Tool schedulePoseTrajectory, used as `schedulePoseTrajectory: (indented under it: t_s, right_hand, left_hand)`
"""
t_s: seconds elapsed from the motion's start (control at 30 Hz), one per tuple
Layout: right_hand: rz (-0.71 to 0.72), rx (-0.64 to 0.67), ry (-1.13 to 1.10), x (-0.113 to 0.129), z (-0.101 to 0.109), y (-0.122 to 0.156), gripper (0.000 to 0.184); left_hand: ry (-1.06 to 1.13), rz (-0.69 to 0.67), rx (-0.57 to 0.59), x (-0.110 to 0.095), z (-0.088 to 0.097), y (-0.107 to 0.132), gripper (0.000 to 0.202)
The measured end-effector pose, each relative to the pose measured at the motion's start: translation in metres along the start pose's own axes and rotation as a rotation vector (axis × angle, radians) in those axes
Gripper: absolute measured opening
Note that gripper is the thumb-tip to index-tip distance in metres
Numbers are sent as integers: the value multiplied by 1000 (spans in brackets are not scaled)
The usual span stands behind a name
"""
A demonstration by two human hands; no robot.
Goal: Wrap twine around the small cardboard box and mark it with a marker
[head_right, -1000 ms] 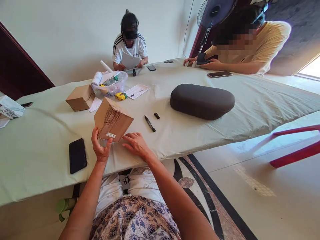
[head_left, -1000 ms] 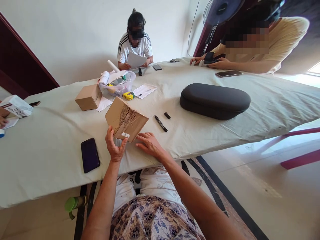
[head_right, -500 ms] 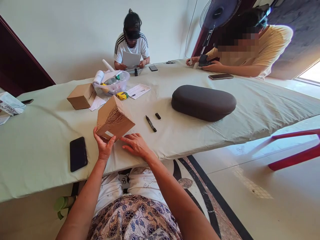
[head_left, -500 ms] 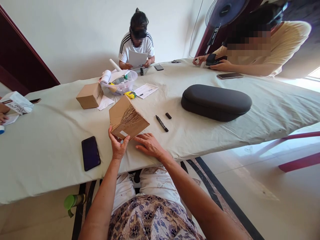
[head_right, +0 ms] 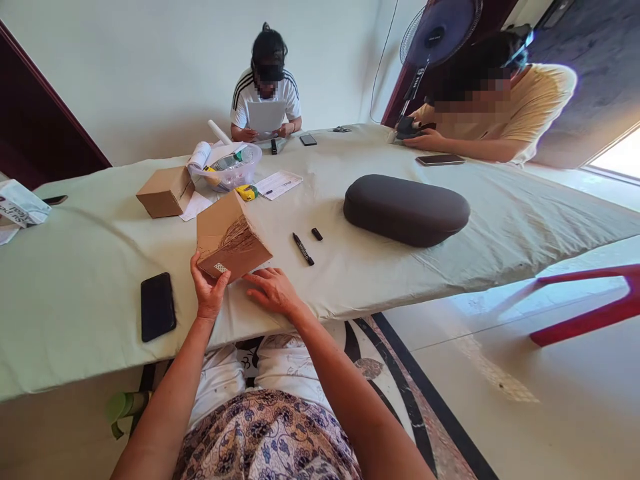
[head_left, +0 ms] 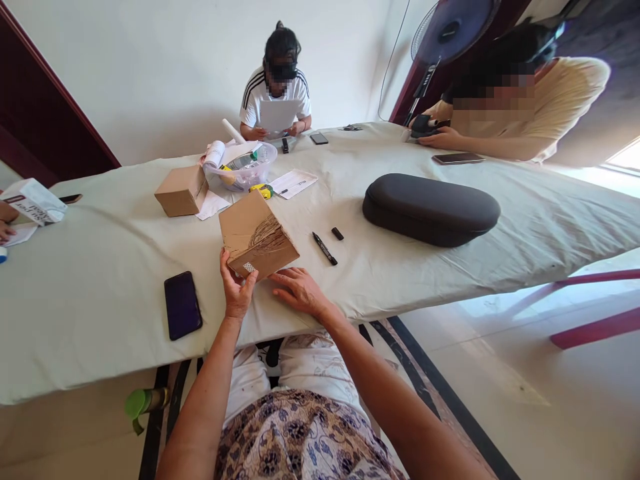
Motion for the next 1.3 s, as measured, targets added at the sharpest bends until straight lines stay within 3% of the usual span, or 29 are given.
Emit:
schedulePoseTrajectory:
  t_s: [0.1,0.2,0.33,0.47,0.6,0.73,0.83,0.9,1.13,1.3]
  right_hand:
    - [-136,-66,-6,-15,3,2,29]
    - [-334,-220,-44,-39,13,9,27]
    - [-587,-441,-255,-70,24,28,27]
    - [-714,-519,-433,-83,25,40,36]
    - [-661,-527,-565,-77,28,35,56]
    - [-538,-422,-634,-58,30,8,89]
    - [-449,-394,-653,-44,37,-14,102]
    - [-396,-412,-654,-36,43,-24,98]
    - [-372,-541,-625,-32,40,-28,49]
    - [-375,-544,-631,-33,38,-28,40]
  left_hand:
    - [-36,-30,-47,2,10,-1,69]
    - [-10,5,-57,6,14,-3,64]
    - [19,65,-80,7,16,-3,62]
    - [4,64,-71,3,14,-3,62]
    - [-53,59,-38,0,11,-1,58]
    - [-87,40,-1,-3,10,0,58]
    - [-136,-15,20,-7,10,0,58]
    - [-176,-57,19,-10,11,0,58]
    - [-234,-123,-33,-13,17,1,55]
    - [-234,-104,-44,-12,18,0,55]
Point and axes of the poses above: each hand's wrist, its own y-axis away from the middle knuckle, its own z-axis out of the back of the hand, x = y × z, the point moved 10 cm from there along -y, towards the middle knuckle, and after that the axes turned 10 degrees about y, right-handed, at the moved point
